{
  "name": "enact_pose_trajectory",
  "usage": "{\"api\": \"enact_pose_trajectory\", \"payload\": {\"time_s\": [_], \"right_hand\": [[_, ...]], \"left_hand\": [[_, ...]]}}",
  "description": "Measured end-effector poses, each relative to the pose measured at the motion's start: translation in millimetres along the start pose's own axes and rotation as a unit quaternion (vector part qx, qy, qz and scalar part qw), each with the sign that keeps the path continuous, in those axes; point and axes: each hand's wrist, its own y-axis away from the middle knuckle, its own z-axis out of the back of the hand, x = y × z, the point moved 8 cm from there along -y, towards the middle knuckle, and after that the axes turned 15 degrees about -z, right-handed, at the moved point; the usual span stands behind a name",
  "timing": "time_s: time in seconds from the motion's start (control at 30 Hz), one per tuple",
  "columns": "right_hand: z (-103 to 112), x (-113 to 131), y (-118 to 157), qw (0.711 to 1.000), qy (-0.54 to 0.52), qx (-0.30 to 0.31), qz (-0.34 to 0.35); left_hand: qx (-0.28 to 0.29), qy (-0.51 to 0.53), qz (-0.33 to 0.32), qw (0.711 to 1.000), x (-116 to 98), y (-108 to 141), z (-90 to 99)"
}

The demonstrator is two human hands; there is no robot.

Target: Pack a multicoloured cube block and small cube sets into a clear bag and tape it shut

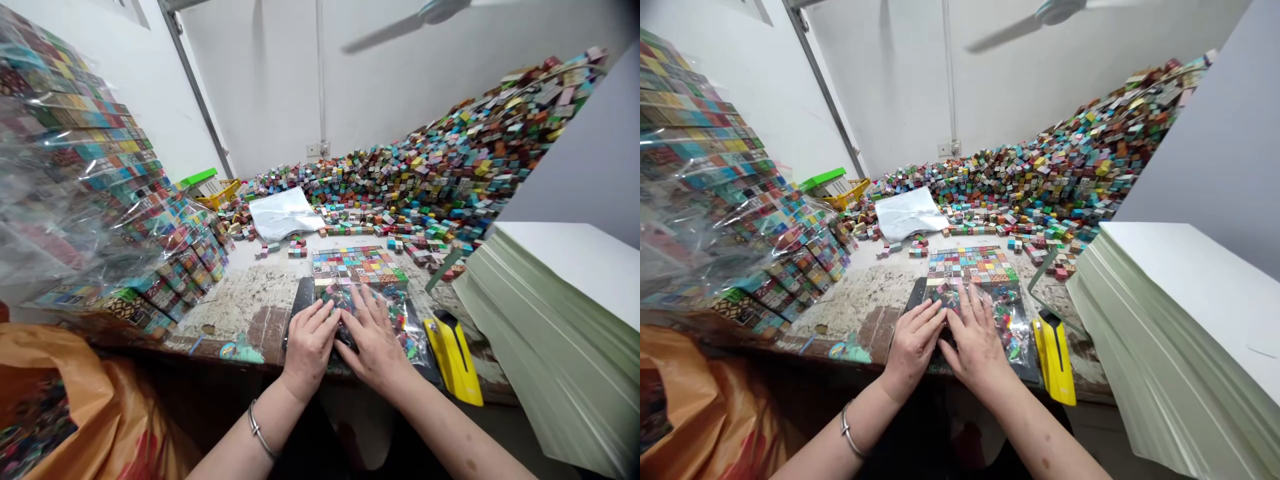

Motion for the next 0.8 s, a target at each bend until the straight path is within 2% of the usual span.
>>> {"api": "enact_pose_trajectory", "payload": {"time_s": [0.1, 0.23, 0.33, 0.4, 0.53, 0.63, 0.7, 0.8], "right_hand": [[5.9, -11.4, 10.4, 1.0, 0.022, -0.004, 0.013], [-0.6, -23.7, 6.3, 0.998, 0.054, -0.02, 0.0], [-1.4, -22.0, 1.5, 0.999, 0.047, -0.021, -0.01], [6.0, -17.1, 5.4, 0.999, 0.034, -0.025, -0.005], [30.3, -12.1, 34.7, 0.999, 0.012, -0.03, 0.024], [41.7, -23.6, 59.5, 0.999, -0.024, -0.027, 0.007], [40.3, -35.4, 68.3, 0.999, -0.04, -0.032, -0.016], [23.4, -49.5, 63.8, 0.998, -0.036, -0.04, -0.035]], "left_hand": [[-0.016, -0.021, 0.016, 1.0, -1.0, -3.9, 3.1], [-0.026, -0.037, 0.031, 0.999, -2.5, -8.7, 5.7], [-0.03, -0.034, 0.028, 0.999, -2.7, -9.8, 6.8], [-0.027, -0.03, 0.027, 0.999, -2.1, -9.8, 6.9], [-0.022, -0.024, 0.031, 0.999, 0.7, -9.4, 6.9], [-0.027, -0.019, 0.034, 0.999, 2.6, -9.0, 8.2], [-0.028, -0.015, 0.035, 0.999, 3.4, -8.5, 9.2], [-0.025, -0.012, 0.036, 0.999, 3.8, -7.4, 11.5]]}}
